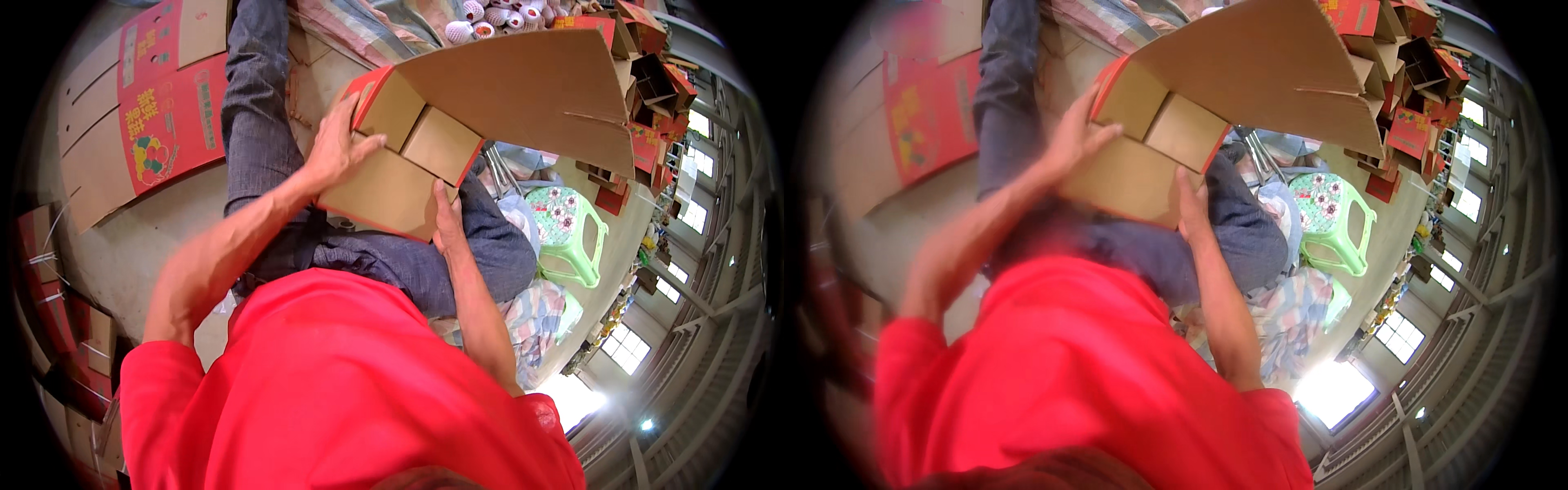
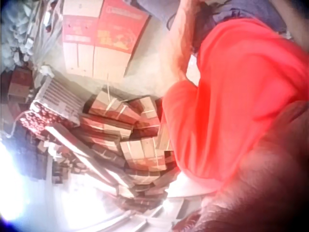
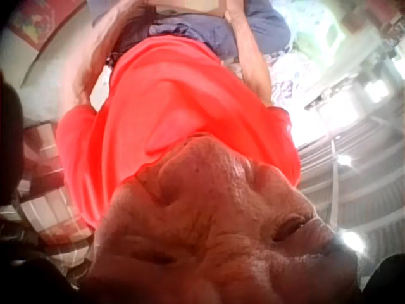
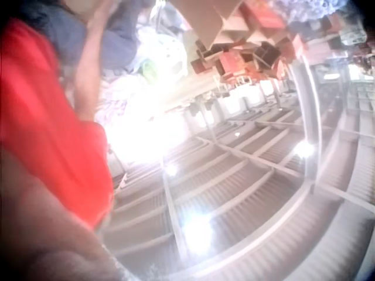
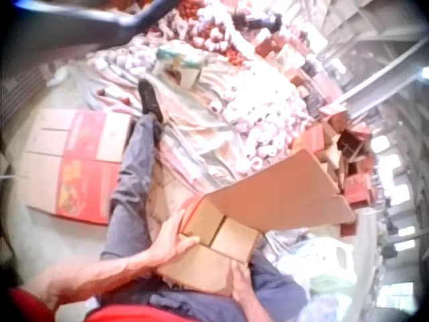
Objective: The person sits on the floor and repeatedly folds flat cardboard sheets into small boxes. They fold the side flaps, tuck tabs into slots, and close the tops, then place the finished boxes aside. The process is repeated for several identical boxes.
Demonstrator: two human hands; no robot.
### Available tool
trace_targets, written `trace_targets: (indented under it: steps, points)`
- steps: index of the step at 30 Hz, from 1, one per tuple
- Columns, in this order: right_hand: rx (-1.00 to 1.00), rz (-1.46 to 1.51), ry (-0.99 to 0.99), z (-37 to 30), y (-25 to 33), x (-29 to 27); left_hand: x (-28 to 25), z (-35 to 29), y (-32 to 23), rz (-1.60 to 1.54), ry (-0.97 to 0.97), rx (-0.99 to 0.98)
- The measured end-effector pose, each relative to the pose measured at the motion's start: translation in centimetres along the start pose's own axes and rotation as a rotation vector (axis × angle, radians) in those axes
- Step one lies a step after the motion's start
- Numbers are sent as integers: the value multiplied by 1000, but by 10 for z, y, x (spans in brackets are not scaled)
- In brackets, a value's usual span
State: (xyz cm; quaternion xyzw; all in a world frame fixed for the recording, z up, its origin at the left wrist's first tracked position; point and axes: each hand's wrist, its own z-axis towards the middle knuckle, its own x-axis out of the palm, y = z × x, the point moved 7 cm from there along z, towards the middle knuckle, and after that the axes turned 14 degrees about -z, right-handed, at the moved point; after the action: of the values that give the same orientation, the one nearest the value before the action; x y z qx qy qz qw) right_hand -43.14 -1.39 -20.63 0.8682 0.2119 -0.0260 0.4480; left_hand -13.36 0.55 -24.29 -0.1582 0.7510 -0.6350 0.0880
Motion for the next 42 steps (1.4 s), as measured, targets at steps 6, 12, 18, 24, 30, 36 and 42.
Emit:
trace_targets:
  steps: [6,12,18,24,30,36,42]
  points:
    - [-10,-136,-22,-6,14,5,-5,-32,-16,-34,-113,-8]
    - [-132,-309,-192,8,10,-11,-9,-13,-125,320,-148,390]
    - [-147,-214,-176,6,14,-5,31,40,-210,-911,385,-140]
    - [-179,-230,-134,8,5,-8,28,-5,-194,-871,337,-432]
    - [-210,-307,-77,-3,-3,-26,13,-84,-156,-786,89,-427]
    - [-286,-429,-67,-20,8,-39,42,-97,-150,-973,413,-728]
    - [-489,-743,-99,0,30,-35,42,-79,-175,-983,490,-704]
